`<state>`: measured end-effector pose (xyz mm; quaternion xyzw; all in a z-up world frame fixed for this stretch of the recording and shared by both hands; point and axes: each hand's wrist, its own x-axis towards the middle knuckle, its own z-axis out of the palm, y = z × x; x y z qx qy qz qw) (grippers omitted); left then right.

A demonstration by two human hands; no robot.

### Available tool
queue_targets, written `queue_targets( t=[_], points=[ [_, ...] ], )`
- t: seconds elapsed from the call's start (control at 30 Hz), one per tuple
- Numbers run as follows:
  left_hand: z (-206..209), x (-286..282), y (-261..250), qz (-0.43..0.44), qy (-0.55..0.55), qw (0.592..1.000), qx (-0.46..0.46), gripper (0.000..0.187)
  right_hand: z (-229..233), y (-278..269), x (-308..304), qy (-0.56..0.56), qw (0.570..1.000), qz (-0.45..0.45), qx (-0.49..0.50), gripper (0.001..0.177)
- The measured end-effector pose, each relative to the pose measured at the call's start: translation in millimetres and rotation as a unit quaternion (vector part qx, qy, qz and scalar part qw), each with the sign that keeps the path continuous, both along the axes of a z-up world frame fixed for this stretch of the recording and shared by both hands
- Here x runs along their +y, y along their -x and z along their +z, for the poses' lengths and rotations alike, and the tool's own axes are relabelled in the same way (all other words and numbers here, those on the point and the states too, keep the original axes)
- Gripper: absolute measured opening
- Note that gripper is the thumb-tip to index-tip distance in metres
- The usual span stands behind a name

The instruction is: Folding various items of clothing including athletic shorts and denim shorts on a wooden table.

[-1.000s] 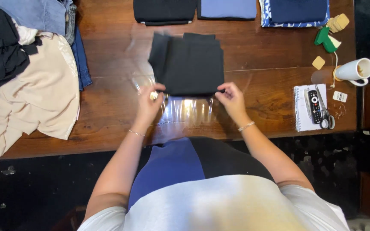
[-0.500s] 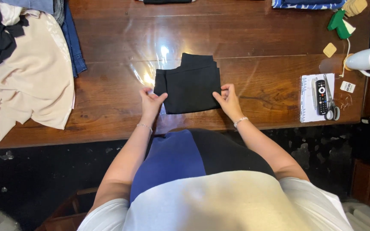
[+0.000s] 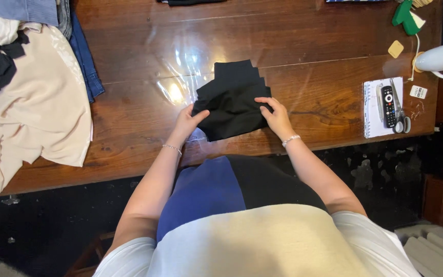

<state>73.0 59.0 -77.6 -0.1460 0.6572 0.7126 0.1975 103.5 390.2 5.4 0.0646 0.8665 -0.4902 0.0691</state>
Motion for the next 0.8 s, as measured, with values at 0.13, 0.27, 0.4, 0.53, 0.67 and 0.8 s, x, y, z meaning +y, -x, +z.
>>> queue_targets(
  t=[0.13,0.27,0.4,0.53,0.67,0.8],
  points=[
    [28.5,-3.1,14.2,0.020,-0.042,0.999,0.003,0.016,13.7,13.9,-1.3,0.036,0.999,-0.027,-0.014,0.044],
    [19.3,-13.6,51.6,-0.020,0.203,0.976,0.081,0.026,23.6,53.0,-13.5,-0.014,0.998,-0.062,-0.006,0.043],
    [-43.6,-28.5,67.3,-0.020,0.275,0.960,0.053,0.018,9.3,61.6,-23.5,-0.089,0.983,-0.153,-0.052,0.063],
    [-45.5,-20.2,57.6,-0.058,0.258,0.964,-0.016,0.042,-26.9,59.4,-14.9,-0.111,0.968,-0.180,-0.137,0.079],
    [8.5,9.8,50.2,-0.047,0.115,0.980,-0.158,0.061,-43.9,71.9,-9.8,-0.125,0.961,-0.137,-0.207,0.069],
    [-37.9,7.1,47.1,0.007,0.030,0.967,-0.252,0.074,-4.6,80.5,-21.5,-0.049,0.975,-0.068,-0.207,0.060]
  ],
)
